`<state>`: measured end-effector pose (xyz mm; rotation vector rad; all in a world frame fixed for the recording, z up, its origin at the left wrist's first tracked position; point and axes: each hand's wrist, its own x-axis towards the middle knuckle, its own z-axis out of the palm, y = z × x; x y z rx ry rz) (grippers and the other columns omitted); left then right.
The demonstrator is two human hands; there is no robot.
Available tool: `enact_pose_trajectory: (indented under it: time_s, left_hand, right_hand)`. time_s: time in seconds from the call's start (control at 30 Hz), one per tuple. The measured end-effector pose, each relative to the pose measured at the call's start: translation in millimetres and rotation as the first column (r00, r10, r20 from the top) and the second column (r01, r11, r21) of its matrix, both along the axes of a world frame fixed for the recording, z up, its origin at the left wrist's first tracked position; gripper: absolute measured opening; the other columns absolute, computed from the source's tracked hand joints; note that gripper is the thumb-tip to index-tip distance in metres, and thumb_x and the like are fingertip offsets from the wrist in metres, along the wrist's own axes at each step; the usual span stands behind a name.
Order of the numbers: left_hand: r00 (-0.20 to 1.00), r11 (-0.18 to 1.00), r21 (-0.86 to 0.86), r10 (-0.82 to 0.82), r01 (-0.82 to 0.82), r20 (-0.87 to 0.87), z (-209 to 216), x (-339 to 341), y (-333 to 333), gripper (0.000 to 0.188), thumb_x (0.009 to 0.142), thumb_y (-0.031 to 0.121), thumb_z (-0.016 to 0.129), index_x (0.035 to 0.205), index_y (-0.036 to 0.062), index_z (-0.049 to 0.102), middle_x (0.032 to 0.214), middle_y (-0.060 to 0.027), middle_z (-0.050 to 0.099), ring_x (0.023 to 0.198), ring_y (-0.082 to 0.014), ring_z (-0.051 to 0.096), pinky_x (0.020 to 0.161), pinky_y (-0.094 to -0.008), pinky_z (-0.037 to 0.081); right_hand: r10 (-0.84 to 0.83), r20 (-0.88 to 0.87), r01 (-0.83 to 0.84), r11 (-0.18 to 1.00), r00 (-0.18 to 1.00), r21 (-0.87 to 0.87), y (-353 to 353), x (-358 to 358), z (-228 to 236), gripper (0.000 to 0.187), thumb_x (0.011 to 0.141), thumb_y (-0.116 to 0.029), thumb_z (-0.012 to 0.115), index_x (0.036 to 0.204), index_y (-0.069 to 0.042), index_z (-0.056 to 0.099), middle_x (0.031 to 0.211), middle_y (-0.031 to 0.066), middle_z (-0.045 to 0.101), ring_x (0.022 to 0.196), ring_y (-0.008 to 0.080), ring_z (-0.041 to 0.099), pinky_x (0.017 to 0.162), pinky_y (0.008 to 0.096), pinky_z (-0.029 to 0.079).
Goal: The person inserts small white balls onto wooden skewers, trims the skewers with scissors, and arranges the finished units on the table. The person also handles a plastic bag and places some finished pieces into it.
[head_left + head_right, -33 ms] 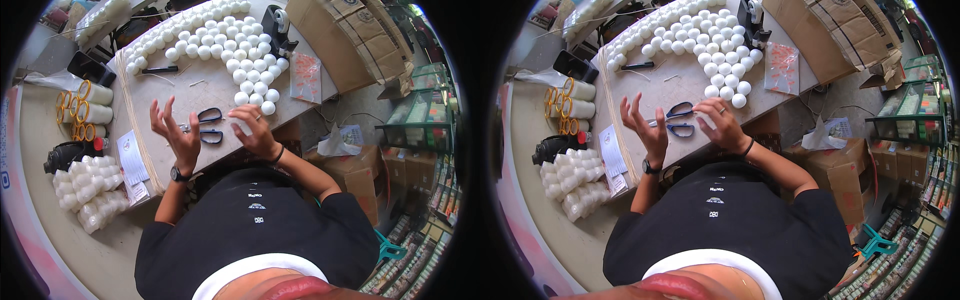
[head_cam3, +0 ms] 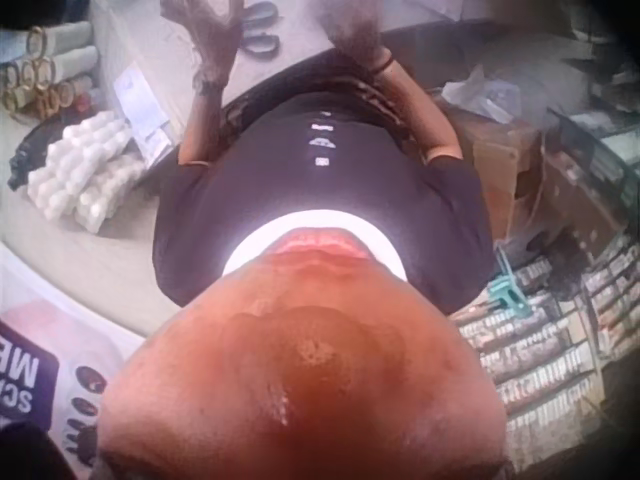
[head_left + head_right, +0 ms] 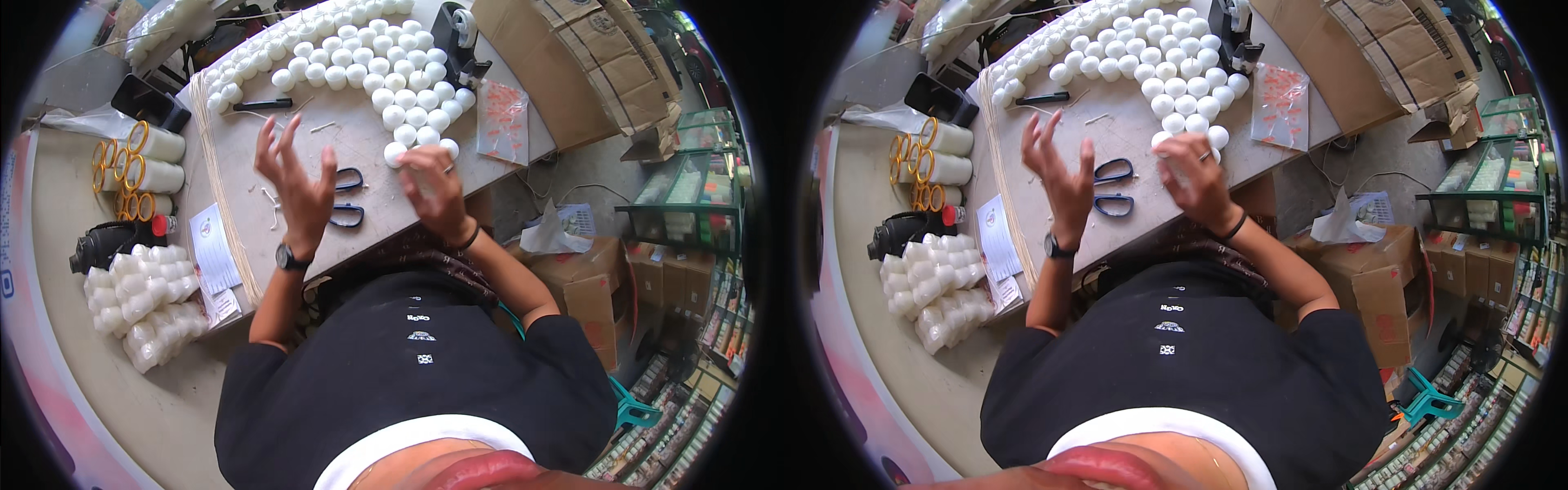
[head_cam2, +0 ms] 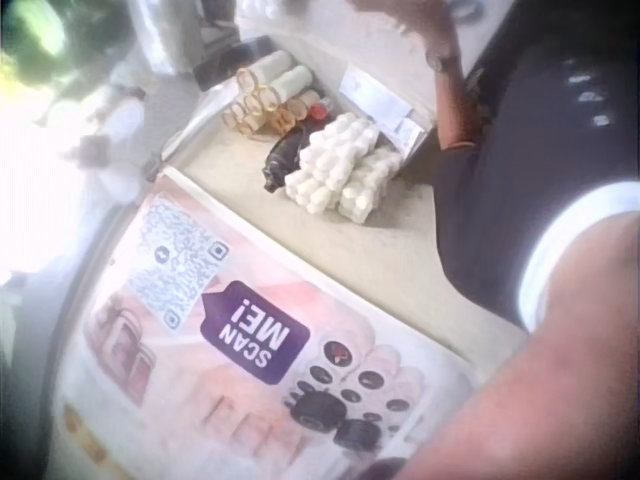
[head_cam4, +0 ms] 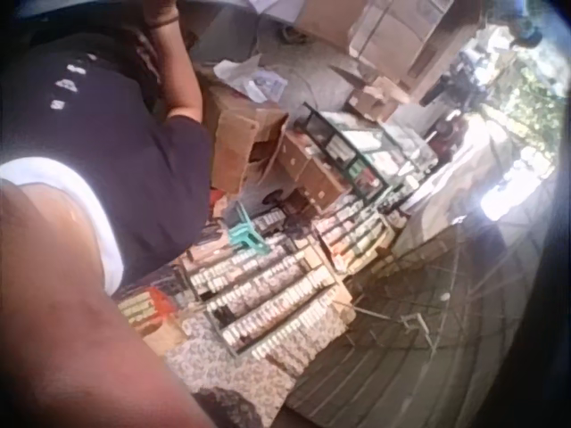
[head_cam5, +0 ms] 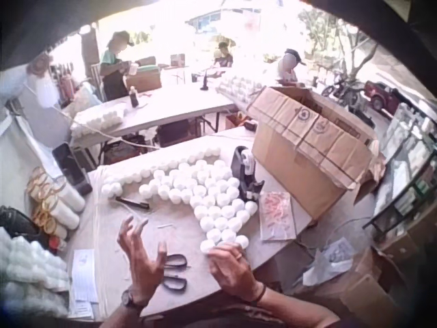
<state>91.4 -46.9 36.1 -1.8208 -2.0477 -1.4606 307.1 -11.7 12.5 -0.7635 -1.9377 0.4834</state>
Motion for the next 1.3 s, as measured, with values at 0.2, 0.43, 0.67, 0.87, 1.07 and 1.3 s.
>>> enact_pose_trajectory:
  time_s: [0.2, 0.43, 0.67, 0.87, 1.07, 1.3]
  left_hand:
    - [0.867, 0.908, -0.33, -0.369, 0.26, -0.333, -27.7, 4.2, 120.2, 0.037, 0.09, 0.031, 0.071, 0.121, 0.0098, 0.067, 0.124, -0.0148, 0.062, 0.119, -0.0334, 0.056, 0.102, -0.0444, 0.046]
    - [0.828, 0.932, -0.246, -0.353, 0.267, -0.437, -48.4, 13.8, 187.1, 0.029, 0.08, 0.042, 0.08, 0.099, 0.0199, 0.078, 0.112, 0.0007, 0.07, 0.112, -0.0263, 0.061, 0.094, -0.0418, 0.049]
    - [0.881, 0.936, -0.145, -0.352, 0.322, -0.316, -62.5, 19.8, 190.5, 0.018, 0.075, 0.039, 0.083, 0.086, 0.0242, 0.08, 0.101, 0.0046, 0.074, 0.106, -0.0222, 0.063, 0.098, -0.0442, 0.039]
    - [0.87, 0.91, -0.18, -0.411, 0.374, -0.272, -67.2, 18.0, 188.4, 0.015, 0.087, 0.032, 0.074, 0.089, 0.0172, 0.075, 0.101, 0.0011, 0.071, 0.109, -0.0231, 0.061, 0.099, -0.0422, 0.04]
    - [0.702, 0.923, -0.209, -0.382, 0.323, -0.601, -84.4, 22.5, 194.6, 0.03, 0.095, 0.025, 0.061, 0.11, -0.0008, 0.062, 0.12, -0.0142, 0.057, 0.121, -0.03, 0.051, 0.095, -0.0418, 0.045]
    - [0.651, 0.898, -0.252, -0.437, 0.362, -0.621, -76.3, 11.8, 190.6, 0.035, 0.1, 0.025, 0.055, 0.114, -0.0066, 0.058, 0.118, -0.0195, 0.056, 0.117, -0.0374, 0.056, 0.099, -0.048, 0.048]
  right_hand:
    - [-0.225, 0.309, 0.243, 0.97, 0.924, -0.021, 103.7, 33.1, -3.9, 0.022, 0.089, -0.015, 0.068, 0.106, 0.001, 0.067, 0.106, 0.0175, 0.067, 0.099, 0.0363, 0.062, 0.092, 0.0432, 0.049]
    - [-0.266, 0.461, 0.324, 0.944, 0.847, -0.052, 188.8, 18.6, -24.9, 0.027, 0.087, -0.024, 0.075, 0.1, -0.001, 0.073, 0.11, 0.0207, 0.066, 0.104, 0.0375, 0.064, 0.093, 0.0438, 0.051]
    - [-0.264, 0.338, 0.301, 0.952, 0.904, -0.063, 196.3, 11.7, -43.9, 0.011, 0.081, -0.018, 0.078, 0.085, -0.008, 0.075, 0.093, 0.016, 0.069, 0.094, 0.0374, 0.062, 0.086, 0.0449, 0.052]
    - [-0.281, 0.298, 0.308, 0.95, 0.912, -0.047, 185.9, 4.1, -39.6, 0.01, 0.087, -0.01, 0.072, 0.092, -0.002, 0.07, 0.09, 0.0169, 0.069, 0.089, 0.0341, 0.064, 0.081, 0.0446, 0.051]
    - [-0.337, 0.285, 0.345, 0.938, 0.897, 0.023, 178.5, 8.9, -27.0, 0.01, 0.094, -0.009, 0.063, 0.097, 0.0, 0.065, 0.096, 0.0191, 0.069, 0.091, 0.0389, 0.066, 0.079, 0.0467, 0.052]
    - [-0.335, 0.157, 0.359, 0.917, 0.929, -0.171, 172.4, 10.1, -9.1, 0.02, 0.102, -0.021, 0.06, 0.103, -0.001, 0.063, 0.09, 0.0202, 0.072, 0.083, 0.0382, 0.072, 0.071, 0.045, 0.054]
